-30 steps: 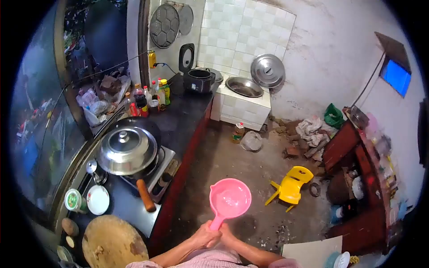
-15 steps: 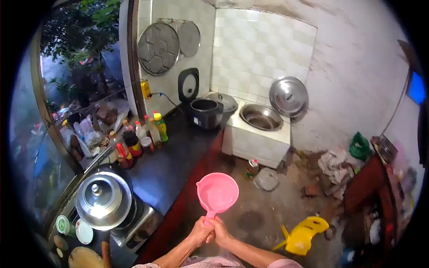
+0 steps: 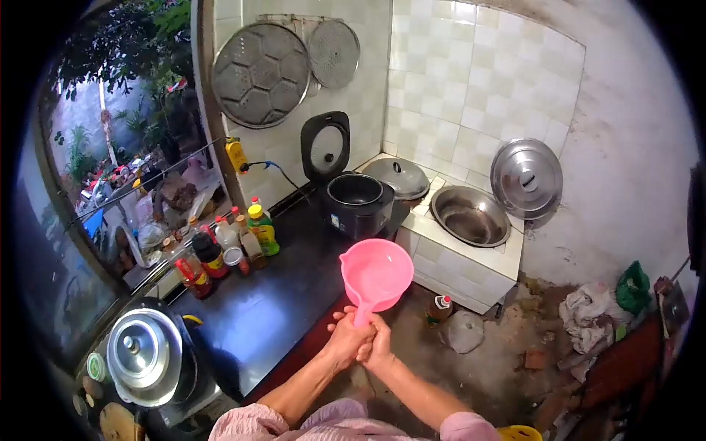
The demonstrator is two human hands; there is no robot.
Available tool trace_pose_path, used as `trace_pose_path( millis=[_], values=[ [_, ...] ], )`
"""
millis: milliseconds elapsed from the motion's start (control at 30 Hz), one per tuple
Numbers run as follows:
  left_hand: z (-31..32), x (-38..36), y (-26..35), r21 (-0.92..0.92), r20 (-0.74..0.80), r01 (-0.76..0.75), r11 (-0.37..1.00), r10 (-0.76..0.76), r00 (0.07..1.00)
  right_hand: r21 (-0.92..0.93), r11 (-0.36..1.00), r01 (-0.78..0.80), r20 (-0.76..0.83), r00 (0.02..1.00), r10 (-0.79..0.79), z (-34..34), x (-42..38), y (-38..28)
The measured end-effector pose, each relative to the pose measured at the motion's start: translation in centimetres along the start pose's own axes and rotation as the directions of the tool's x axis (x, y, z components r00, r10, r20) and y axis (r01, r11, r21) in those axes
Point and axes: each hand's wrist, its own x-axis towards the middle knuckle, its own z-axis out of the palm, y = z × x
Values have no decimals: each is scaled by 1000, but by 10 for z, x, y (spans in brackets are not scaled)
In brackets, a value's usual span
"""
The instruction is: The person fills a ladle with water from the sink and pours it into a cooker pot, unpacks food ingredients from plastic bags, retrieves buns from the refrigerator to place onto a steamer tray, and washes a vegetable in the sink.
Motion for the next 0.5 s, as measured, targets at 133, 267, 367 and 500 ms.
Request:
trace_pose_path(
  millis=[133,267,367,500],
  values=[
    [-5,82,20,-25,38,7,1000,-6,999,-91,981,-171,-95,982,162,7,81,-54],
    [0,159,52,79,-117,-180,980,189,975,-163,940,-299,-128,951,281,-1,160,-98],
    [-36,269,7,288,-173,-292,912,349,921,-117,952,-283,-32,959,281,-13,215,-120],
    [11,266,113,-208,-73,-148,967,135,988,-18,967,-253,69,965,253,-7,275,-146]
  ],
)
